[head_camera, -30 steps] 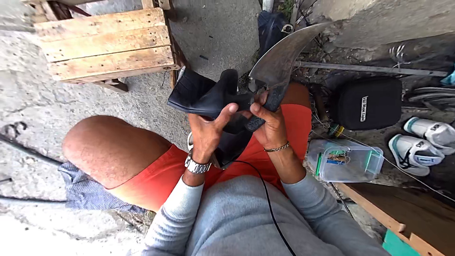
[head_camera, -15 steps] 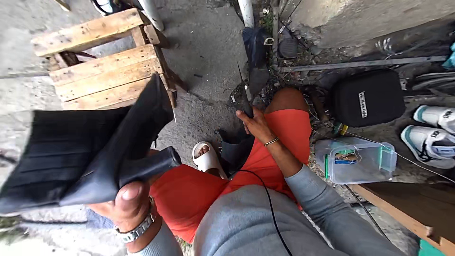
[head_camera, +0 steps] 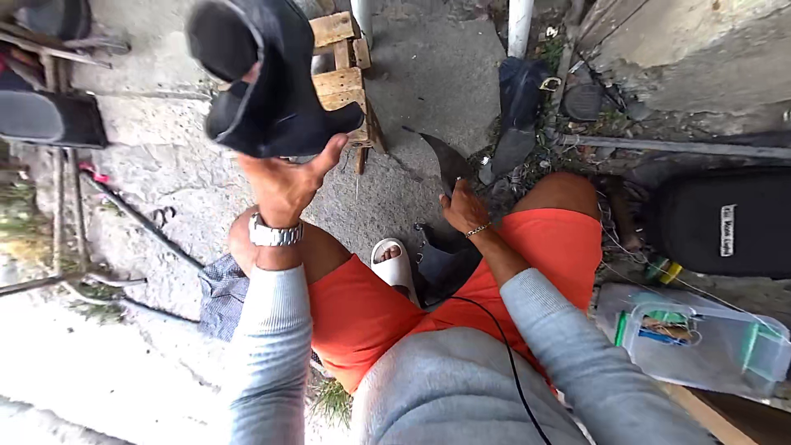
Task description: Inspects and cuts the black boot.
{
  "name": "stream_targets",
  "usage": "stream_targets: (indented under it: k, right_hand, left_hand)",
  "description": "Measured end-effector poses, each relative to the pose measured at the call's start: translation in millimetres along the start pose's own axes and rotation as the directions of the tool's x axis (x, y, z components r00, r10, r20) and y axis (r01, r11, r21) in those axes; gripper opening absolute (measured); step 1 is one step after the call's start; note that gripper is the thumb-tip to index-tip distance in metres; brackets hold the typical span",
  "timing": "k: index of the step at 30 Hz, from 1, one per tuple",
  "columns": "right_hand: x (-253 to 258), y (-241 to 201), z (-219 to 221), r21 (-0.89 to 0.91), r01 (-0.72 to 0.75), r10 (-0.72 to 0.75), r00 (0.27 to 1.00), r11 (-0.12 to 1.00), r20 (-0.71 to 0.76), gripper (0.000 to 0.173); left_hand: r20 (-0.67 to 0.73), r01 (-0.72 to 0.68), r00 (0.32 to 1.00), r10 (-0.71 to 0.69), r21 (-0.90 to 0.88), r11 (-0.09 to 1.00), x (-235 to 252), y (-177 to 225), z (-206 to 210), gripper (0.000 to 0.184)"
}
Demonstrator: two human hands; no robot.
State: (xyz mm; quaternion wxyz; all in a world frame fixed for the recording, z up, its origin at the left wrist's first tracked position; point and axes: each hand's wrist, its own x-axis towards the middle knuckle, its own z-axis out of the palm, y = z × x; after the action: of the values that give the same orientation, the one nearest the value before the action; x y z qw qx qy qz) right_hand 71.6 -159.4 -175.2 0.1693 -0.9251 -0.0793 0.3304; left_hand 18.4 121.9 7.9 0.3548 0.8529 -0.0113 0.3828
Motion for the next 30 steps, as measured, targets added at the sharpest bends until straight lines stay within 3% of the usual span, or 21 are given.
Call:
stream_targets:
  k: [6,11,14,16,18,20,23,25,27,30]
  right_hand:
    - [52.5,11.4,29.1,-0.046,0.006,-0.011,0.995,0.999,-0.102,0.062]
    - [55.0,17.0,25.2,-0.031,0.014,-0.018,0.991,0.999,-0.134,0.072]
    - [45.7,5.8,9.0,0.114,0.182,-0.157,0.966,0.977,-0.204,0.061]
    - [37.2,-5.7,2.4,0.286,0.373,-0.310,0.919,0.882,-0.243,0.052]
    - [17.1,-26.0,-10.3,0.435,0.544,-0.442,0.838,0.717,-0.320,0.047]
    - [-16.3,-51.7,-36.4,0.498,0.690,-0.533,0.723,0.526,-0.439,0.053]
    - [-55.5,-79.1,-82.2,0.410,0.862,-0.566,0.506,0.299,-0.651,0.073]
    - [-73.3,-89.4,-110.6,0.259,0.934,-0.571,0.355,0.246,-0.740,0.078]
    - [-85.6,-96.0,-130.3,0.077,0.960,-0.589,0.228,0.270,-0.775,0.070]
    - [-93.0,-92.1,-139.7,-0.075,0.958,-0.632,0.123,0.277,-0.766,0.048]
  left_hand:
    - [0.119,0.207,0.972,-0.204,-0.016,0.978,-1.3,-47.0,25.4,0.093]
    - [0.243,0.482,0.864,-0.440,-0.153,0.863,-11.9,-58.4,7.3,0.081]
    - [0.250,0.514,0.848,-0.467,-0.175,0.840,-13.5,-54.0,3.6,0.073]
    - [0.210,0.509,0.856,-0.473,-0.170,0.844,-11.6,-49.9,5.8,0.071]
    - [0.151,0.503,0.864,-0.480,-0.244,0.829,-8.4,-39.6,7.2,0.071]
    - [0.108,0.480,0.868,-0.484,-0.429,0.765,-3.7,-21.5,4.3,0.070]
    - [0.187,0.455,0.850,-0.492,-0.731,0.508,-8.0,13.7,4.3,0.060]
    - [0.289,0.486,0.816,-0.500,-0.811,0.325,-25.7,46.1,14.0,0.057]
    - [0.340,0.471,0.775,-0.532,-0.873,0.129,-43.5,69.6,35.7,0.056]
    - [0.396,0.387,0.725,-0.564,-0.911,-0.142,-68.2,85.7,71.4,0.046]
